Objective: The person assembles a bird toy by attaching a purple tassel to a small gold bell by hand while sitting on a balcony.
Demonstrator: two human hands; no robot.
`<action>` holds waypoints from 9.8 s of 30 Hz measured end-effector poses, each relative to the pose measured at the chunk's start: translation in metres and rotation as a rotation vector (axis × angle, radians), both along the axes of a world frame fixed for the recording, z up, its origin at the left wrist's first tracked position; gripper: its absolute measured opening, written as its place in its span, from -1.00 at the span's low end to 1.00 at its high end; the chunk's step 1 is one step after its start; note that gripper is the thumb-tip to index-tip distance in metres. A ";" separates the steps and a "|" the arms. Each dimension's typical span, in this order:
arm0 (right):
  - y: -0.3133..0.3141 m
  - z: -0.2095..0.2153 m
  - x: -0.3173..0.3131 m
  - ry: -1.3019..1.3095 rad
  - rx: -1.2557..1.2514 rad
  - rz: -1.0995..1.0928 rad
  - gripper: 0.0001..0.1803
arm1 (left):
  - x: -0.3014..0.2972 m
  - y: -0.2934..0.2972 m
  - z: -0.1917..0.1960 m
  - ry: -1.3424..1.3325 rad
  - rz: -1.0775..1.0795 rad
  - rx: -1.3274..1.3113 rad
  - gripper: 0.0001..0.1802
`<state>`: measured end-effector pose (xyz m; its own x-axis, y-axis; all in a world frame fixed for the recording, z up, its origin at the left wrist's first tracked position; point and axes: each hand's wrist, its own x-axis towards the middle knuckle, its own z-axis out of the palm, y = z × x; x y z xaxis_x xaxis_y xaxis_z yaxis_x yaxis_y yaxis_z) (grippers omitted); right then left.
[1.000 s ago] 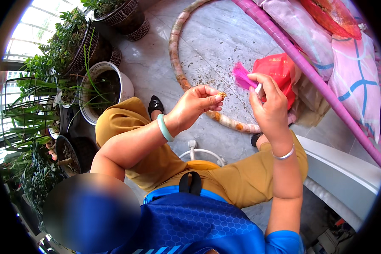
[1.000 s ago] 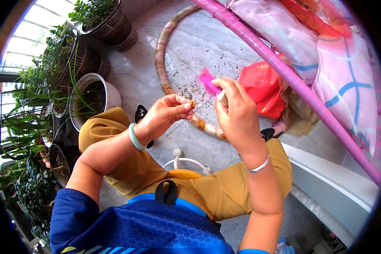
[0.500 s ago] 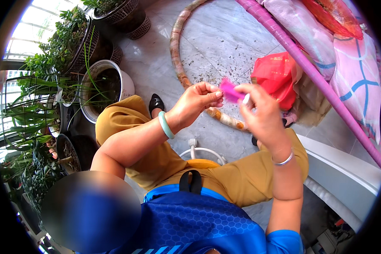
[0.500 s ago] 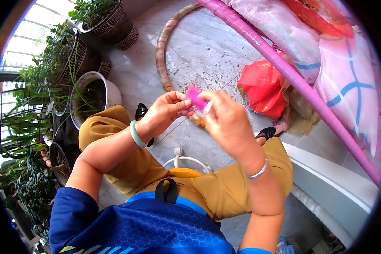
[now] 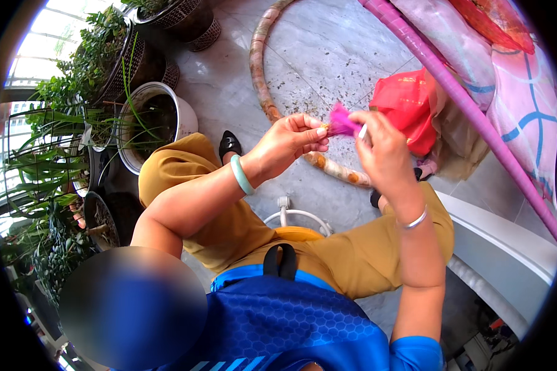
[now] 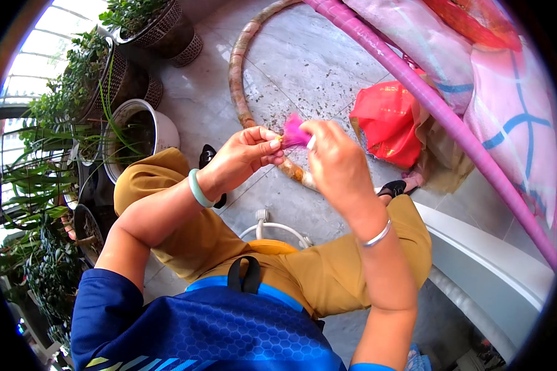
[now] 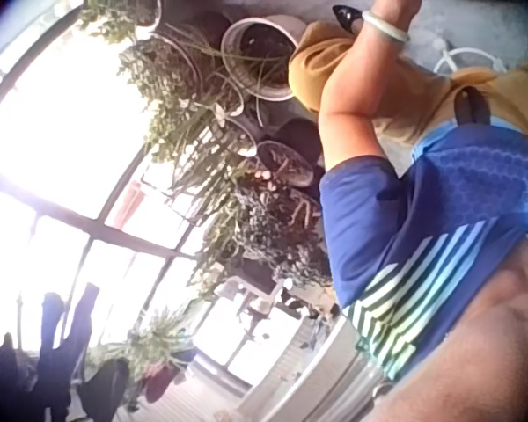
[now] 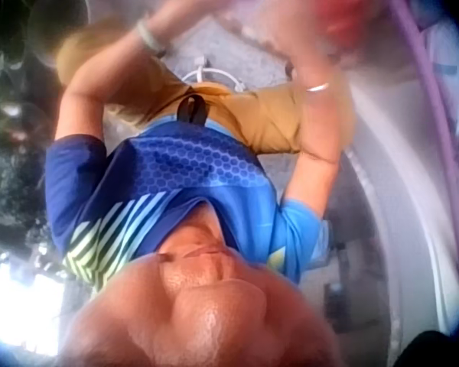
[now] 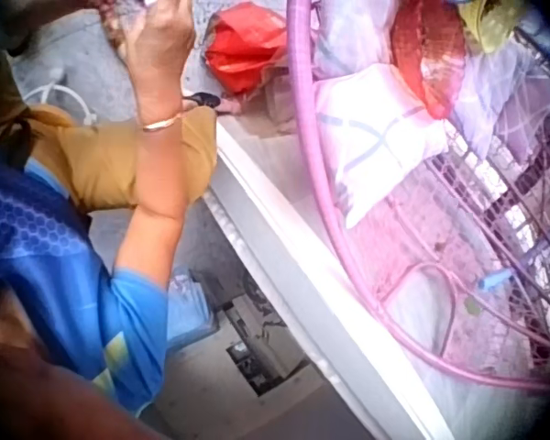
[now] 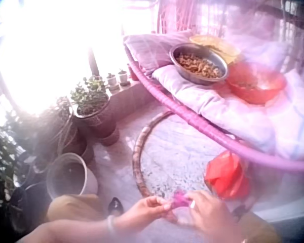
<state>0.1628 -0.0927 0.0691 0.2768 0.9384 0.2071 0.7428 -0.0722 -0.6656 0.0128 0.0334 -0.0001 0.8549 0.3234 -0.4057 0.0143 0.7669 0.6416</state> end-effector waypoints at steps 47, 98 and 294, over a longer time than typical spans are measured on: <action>0.001 -0.003 -0.004 -0.104 0.044 0.036 -0.75 | -0.002 -0.008 0.010 -0.112 -0.003 -0.088 -0.73; -0.005 0.003 0.019 -0.057 -0.047 -0.024 -0.82 | -0.003 0.001 0.008 -0.074 -0.001 -0.101 -0.76; -0.013 -0.034 0.061 0.139 0.133 -0.163 -0.74 | 0.076 0.034 -0.045 -0.073 -0.281 0.363 -0.75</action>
<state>0.2234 -0.1060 0.0347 0.4571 0.8458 0.2751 0.6289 -0.0886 -0.7725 0.0890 0.0672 -0.0455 0.9518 0.1853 -0.2446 0.1341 0.4659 0.8746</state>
